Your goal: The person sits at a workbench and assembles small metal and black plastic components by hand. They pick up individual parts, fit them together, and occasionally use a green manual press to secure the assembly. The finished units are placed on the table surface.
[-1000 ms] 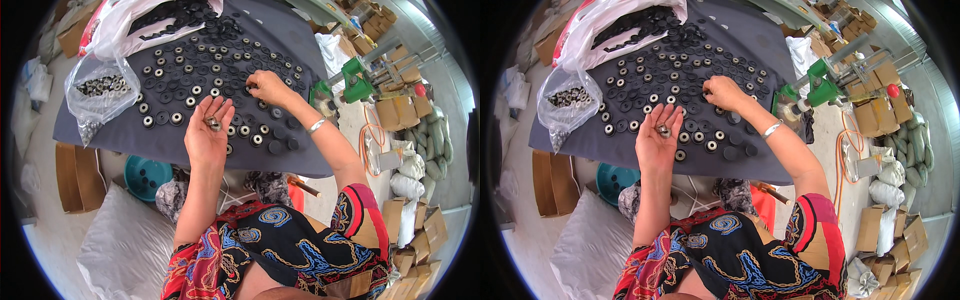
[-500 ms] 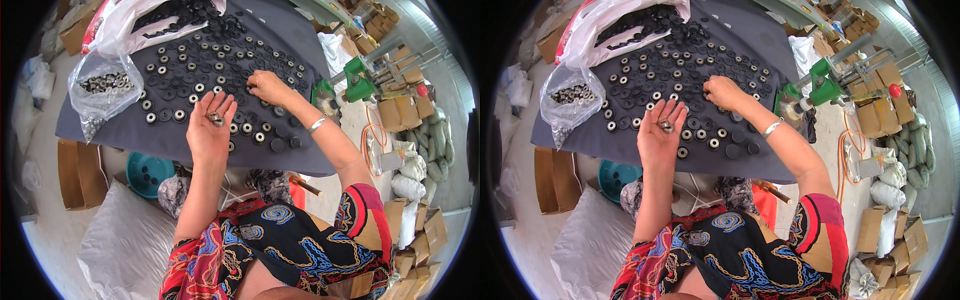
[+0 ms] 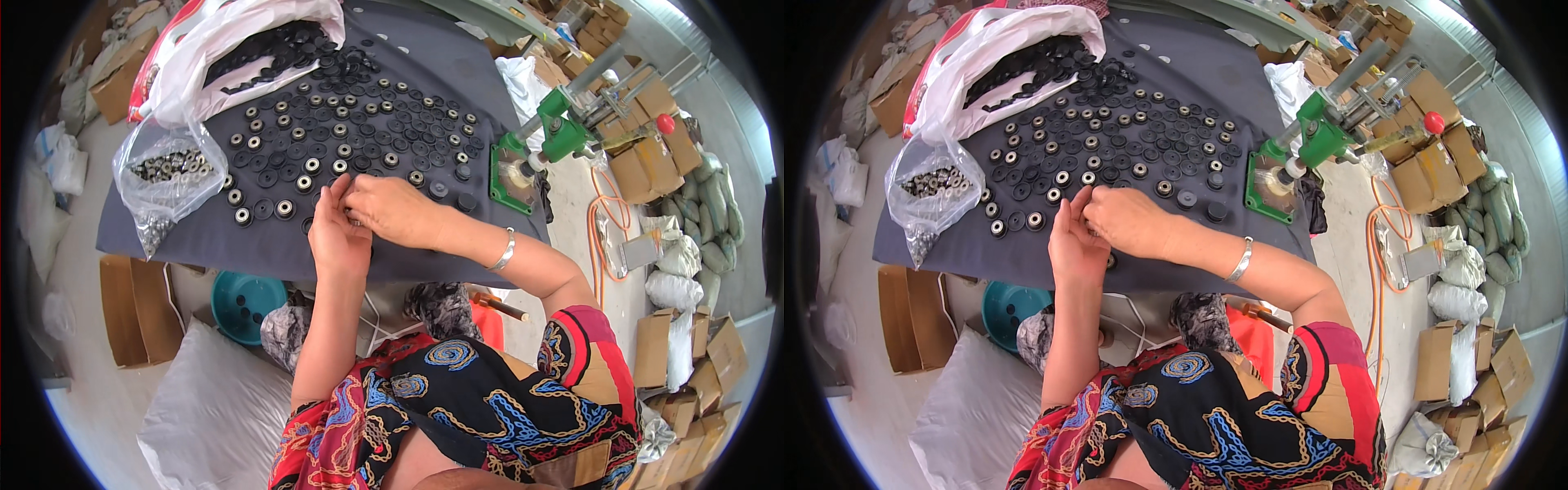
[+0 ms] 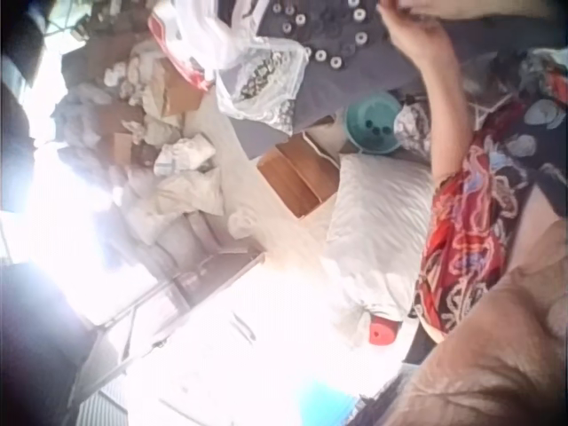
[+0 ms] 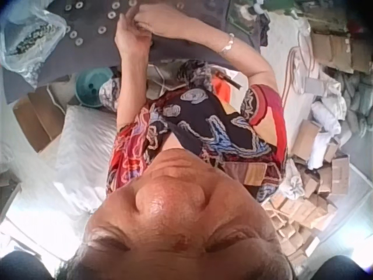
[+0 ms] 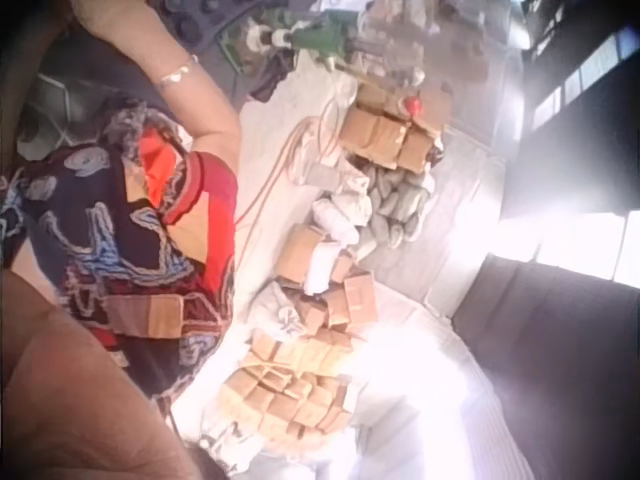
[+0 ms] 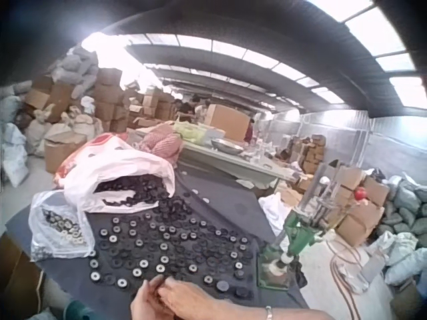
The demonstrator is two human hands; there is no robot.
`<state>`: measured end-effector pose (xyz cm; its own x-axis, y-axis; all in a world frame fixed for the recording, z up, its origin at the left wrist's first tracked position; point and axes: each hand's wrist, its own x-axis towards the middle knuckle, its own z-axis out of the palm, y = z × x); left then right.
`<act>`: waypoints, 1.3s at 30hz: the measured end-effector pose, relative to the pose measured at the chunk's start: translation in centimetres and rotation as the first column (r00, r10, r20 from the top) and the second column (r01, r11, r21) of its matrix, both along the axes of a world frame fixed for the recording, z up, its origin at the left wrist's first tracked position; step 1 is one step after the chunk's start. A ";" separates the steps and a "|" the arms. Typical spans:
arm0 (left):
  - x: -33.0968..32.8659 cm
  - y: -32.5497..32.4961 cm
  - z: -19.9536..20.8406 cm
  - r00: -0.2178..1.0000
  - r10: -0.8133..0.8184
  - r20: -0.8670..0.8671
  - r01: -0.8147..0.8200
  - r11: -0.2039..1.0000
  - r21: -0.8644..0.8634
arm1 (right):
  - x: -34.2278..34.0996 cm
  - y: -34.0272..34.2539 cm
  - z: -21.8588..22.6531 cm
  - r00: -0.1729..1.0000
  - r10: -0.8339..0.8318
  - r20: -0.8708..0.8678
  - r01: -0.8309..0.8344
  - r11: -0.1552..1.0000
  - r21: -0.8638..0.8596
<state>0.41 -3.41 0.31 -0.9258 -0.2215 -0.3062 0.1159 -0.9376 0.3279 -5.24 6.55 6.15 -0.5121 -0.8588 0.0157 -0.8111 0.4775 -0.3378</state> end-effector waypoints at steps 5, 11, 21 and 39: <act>-0.3 0.1 -0.7 1.000 -0.025 0.000 0.025 0.999 -0.027 | -0.8 0.4 -0.6 0.991 -0.015 0.130 0.030 0.993 -0.111; 0.1 0.1 1.0 0.998 0.056 -0.038 -0.054 0.998 0.043 | -2.9 0.9 1.2 0.991 0.012 0.131 0.033 0.942 -0.334; 0.1 -0.2 1.3 0.998 0.051 -0.041 -0.049 0.998 0.048 | -14.7 7.8 -1.4 0.924 -0.382 -0.008 0.372 0.905 -0.207; -0.1 0.0 0.7 0.998 0.033 -0.045 -0.034 0.999 -0.039 | -17.2 6.7 -4.6 0.923 -0.323 -0.208 0.331 0.943 0.007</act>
